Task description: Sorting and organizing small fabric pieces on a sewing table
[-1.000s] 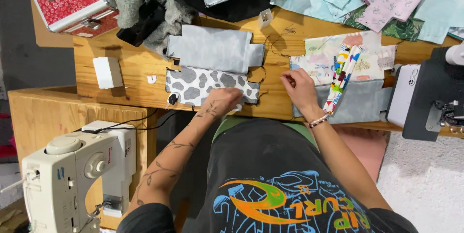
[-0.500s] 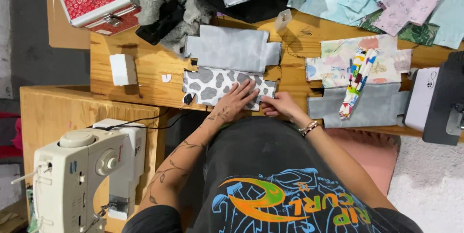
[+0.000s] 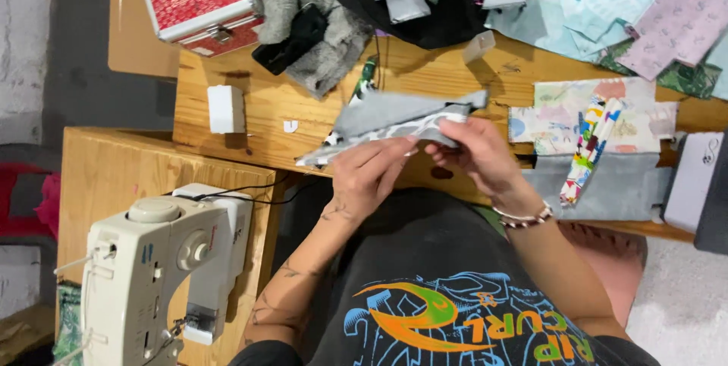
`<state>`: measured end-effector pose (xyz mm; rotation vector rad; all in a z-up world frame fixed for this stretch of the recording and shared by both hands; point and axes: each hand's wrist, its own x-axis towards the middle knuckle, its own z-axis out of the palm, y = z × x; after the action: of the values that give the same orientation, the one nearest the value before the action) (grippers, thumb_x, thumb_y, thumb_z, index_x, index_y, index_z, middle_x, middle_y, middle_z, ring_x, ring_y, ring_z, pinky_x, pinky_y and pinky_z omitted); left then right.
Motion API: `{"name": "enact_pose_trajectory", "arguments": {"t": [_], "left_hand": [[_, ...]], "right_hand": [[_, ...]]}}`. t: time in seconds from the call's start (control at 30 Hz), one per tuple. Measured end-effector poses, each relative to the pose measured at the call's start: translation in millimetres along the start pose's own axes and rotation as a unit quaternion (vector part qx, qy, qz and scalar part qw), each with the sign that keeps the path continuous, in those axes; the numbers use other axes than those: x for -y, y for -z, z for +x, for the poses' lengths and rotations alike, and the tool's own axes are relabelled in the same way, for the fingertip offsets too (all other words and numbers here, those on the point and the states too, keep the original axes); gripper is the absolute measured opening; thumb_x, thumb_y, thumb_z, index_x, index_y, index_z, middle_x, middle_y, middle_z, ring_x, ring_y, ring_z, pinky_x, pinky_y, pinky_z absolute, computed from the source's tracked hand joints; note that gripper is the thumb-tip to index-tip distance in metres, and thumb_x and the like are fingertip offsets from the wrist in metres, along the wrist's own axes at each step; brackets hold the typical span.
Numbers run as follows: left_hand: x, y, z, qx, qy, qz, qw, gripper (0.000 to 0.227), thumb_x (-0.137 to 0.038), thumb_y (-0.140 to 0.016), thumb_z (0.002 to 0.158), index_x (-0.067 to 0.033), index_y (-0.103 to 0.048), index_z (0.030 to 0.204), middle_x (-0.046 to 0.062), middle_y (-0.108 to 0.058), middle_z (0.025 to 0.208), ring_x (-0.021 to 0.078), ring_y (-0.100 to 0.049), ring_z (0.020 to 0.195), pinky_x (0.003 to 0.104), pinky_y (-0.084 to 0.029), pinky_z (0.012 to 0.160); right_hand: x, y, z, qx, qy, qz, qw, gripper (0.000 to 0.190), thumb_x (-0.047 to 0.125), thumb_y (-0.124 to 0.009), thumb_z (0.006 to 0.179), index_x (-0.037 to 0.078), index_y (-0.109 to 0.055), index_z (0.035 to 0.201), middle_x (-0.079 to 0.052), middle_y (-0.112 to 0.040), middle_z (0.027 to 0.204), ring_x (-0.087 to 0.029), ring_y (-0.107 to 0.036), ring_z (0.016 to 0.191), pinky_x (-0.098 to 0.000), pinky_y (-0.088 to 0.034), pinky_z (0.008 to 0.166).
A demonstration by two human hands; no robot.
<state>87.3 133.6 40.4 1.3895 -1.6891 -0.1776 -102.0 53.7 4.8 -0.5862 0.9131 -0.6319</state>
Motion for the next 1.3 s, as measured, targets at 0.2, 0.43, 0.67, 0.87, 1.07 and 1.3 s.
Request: {"name": "enact_pose_trajectory", "arguments": {"t": [0.2, 0.43, 0.67, 0.87, 1.07, 1.3], "left_hand": [[-64.6, 58.8, 33.5, -0.075, 0.153, -0.298, 0.939, 0.015, -0.002, -0.074, 0.089, -0.0067, -0.078, 0.103, 0.012, -0.079, 0.089, 0.0263, -0.077, 0.088, 0.034, -0.063, 0.069], [-89.1, 65.0, 34.0, -0.146, 0.160, -0.362, 0.907, 0.011, 0.000, -0.071, 0.090, 0.0003, -0.077, 0.099, 0.011, -0.073, 0.070, 0.0083, -0.068, 0.071, 0.028, -0.057, 0.059], [-101.6, 65.4, 29.4, -0.034, 0.244, -0.452, 0.858, 0.029, -0.025, -0.056, 0.107, -0.0026, -0.069, 0.119, 0.016, -0.074, 0.115, 0.0184, -0.073, 0.104, 0.026, -0.059, 0.094], [-94.7, 54.4, 38.8, -0.019, 0.385, -0.701, 0.600, 0.037, -0.009, -0.060, 0.103, 0.0089, -0.057, 0.135, 0.029, -0.065, 0.126, 0.0256, -0.072, 0.102, 0.029, -0.063, 0.085], [-88.2, 49.0, 43.1, -0.024, 0.235, -0.511, 0.826, 0.019, -0.010, -0.076, 0.092, -0.0086, -0.074, 0.111, 0.008, -0.075, 0.106, 0.0139, -0.066, 0.102, 0.022, -0.053, 0.094], [-81.6, 47.3, 37.0, 0.031, 0.240, -0.510, 0.826, 0.025, -0.013, -0.071, 0.096, -0.0102, -0.070, 0.121, 0.013, -0.069, 0.128, 0.0189, -0.067, 0.121, 0.028, -0.054, 0.112]], "right_hand": [[37.8, -56.7, -62.7, 0.025, 0.247, -0.038, 0.968, 0.028, 0.017, -0.063, 0.094, -0.010, -0.057, 0.091, -0.034, -0.067, 0.084, -0.043, -0.075, 0.076, -0.0526, -0.066, 0.071], [49.1, -71.1, -93.1, 0.001, 0.596, -0.358, 0.719, 0.035, 0.018, -0.088, 0.073, -0.006, -0.070, 0.091, -0.024, -0.063, 0.095, -0.036, -0.063, 0.083, -0.0430, -0.055, 0.080], [57.1, -84.8, -112.9, -0.044, 0.581, -0.422, 0.695, 0.030, 0.014, -0.083, 0.080, -0.004, -0.068, 0.098, -0.023, -0.067, 0.101, -0.031, -0.071, 0.093, -0.0355, -0.057, 0.088], [65.2, -82.1, -115.2, -0.107, 0.521, -0.396, 0.748, 0.031, 0.018, -0.081, 0.080, -0.003, -0.070, 0.098, -0.022, -0.070, 0.105, -0.024, -0.069, 0.089, -0.0307, -0.052, 0.083], [71.9, -90.8, -104.1, -0.052, 0.540, -0.343, 0.767, 0.019, 0.010, -0.078, 0.083, -0.002, -0.067, 0.093, -0.020, -0.067, 0.095, -0.025, -0.068, 0.086, -0.0304, -0.056, 0.082], [84.0, -82.5, -96.1, -0.033, 0.532, -0.377, 0.757, 0.034, 0.010, -0.087, 0.077, -0.003, -0.065, 0.099, -0.020, -0.067, 0.101, -0.028, -0.066, 0.096, -0.0341, -0.054, 0.089]]}}
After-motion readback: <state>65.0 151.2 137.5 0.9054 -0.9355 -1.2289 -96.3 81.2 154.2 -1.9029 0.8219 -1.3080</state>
